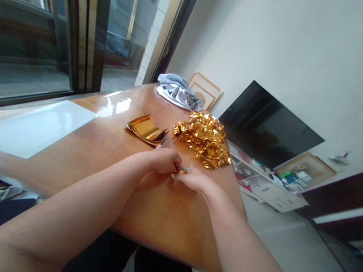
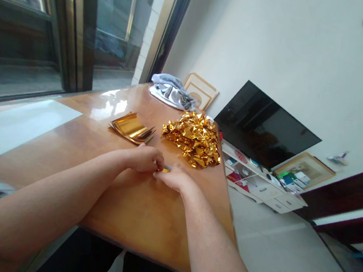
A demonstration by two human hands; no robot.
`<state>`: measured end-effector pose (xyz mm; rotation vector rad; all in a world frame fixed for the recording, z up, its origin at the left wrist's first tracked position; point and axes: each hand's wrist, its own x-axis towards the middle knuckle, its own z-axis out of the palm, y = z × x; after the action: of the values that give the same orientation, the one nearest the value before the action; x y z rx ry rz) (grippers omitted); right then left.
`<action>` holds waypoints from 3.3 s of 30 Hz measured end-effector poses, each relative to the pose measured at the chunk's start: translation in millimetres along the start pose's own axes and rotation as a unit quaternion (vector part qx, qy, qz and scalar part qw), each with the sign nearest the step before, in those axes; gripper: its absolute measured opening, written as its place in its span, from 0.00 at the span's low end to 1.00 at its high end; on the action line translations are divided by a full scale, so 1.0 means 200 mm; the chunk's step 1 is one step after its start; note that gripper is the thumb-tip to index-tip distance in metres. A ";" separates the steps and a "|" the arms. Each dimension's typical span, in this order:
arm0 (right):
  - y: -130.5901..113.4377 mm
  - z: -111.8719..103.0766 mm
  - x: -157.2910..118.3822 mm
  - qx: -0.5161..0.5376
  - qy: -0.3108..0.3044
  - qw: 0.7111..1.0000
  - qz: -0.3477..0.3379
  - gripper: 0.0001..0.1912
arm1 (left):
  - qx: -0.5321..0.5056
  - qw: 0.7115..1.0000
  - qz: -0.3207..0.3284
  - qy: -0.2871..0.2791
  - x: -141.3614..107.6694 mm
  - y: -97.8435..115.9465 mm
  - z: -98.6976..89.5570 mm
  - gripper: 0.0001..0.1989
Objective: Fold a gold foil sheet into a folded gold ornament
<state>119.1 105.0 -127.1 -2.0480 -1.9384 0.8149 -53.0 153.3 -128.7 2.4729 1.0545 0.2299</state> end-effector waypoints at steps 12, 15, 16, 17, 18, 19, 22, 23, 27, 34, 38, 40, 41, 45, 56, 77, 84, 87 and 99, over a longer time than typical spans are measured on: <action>0.06 -0.08 -0.02 -0.007 0.002 0.997 0.072 0.11 | 0.018 0.999 0.016 0.023 0.00 -0.02 0.03 0.08; 0.10 -0.11 -0.06 -0.008 0.015 0.997 0.082 0.12 | 0.017 1.000 0.014 0.017 0.01 -0.02 0.02 0.09; 0.12 -0.12 -0.07 -0.006 0.017 0.996 0.085 0.12 | 0.018 1.000 0.015 0.016 0.01 -0.02 0.02 0.09; 0.13 -0.13 -0.08 -0.003 0.019 0.996 0.088 0.13 | 0.018 1.000 0.017 0.016 0.01 -0.03 0.02 0.09; 0.14 -0.14 -0.10 0.002 0.021 0.996 0.091 0.13 | 0.018 1.000 0.020 0.015 0.01 -0.03 0.02 0.10; 0.15 -0.15 -0.11 0.008 0.023 0.995 0.095 0.13 | 0.018 1.000 0.023 0.013 0.01 -0.03 0.03 0.10; 0.18 -0.17 -0.13 0.034 0.028 0.993 0.107 0.14 | 0.023 0.999 0.029 0.014 0.02 -0.04 0.03 0.09; 0.20 -0.18 -0.14 0.044 0.030 0.993 0.110 0.14 | 0.026 0.999 0.031 0.017 0.01 -0.04 0.03 0.09; 0.27 -0.17 -0.13 0.092 0.040 0.989 0.106 0.11 | 0.038 0.998 0.033 0.030 0.00 -0.03 0.03 0.08; 0.35 -0.12 -0.11 0.161 0.083 0.980 0.078 0.03 | 0.055 0.996 0.008 0.074 0.01 0.01 0.04 0.05; 0.32 -0.09 -0.09 0.178 0.148 0.973 0.028 0.06 | 0.054 0.993 -0.009 0.109 0.03 0.00 0.05 0.13; 0.32 -0.07 -0.06 0.178 0.161 0.971 0.015 0.06 | 0.057 0.991 -0.023 0.121 0.03 0.00 0.05 0.16; 0.32 -0.06 -0.05 0.174 0.159 0.972 0.014 0.06 | 0.057 0.991 -0.031 0.120 0.03 -0.01 0.05 0.17; 0.33 -0.01 0.00 0.140 0.143 0.980 0.002 0.05 | 0.049 0.993 -0.048 0.097 0.04 -0.03 0.07 0.13; 0.35 0.02 0.02 0.152 0.172 0.971 -0.063 0.02 | 0.013 0.995 -0.051 0.089 0.03 -0.01 0.08 0.03; 0.37 0.00 0.01 0.179 0.259 0.938 -0.146 0.07 | -0.106 0.988 -0.092 0.069 0.03 0.02 0.08 0.07; 0.22 -0.02 -0.18 -0.045 0.228 0.935 -0.269 0.11 | -0.213 0.961 -0.146 0.101 0.03 0.01 0.12 0.10; 0.17 0.01 -0.21 -0.098 0.207 0.934 -0.273 0.10 | -0.235 0.952 -0.166 0.105 0.02 0.02 0.11 0.12; 0.18 0.05 -0.18 -0.136 0.159 0.929 -0.306 0.08 | -0.091 0.988 -0.112 0.058 0.03 0.01 0.10 0.09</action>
<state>144.0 63.8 -144.7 -1.4081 -2.3717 0.0700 -41.7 150.0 -145.1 2.1799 1.2893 0.3860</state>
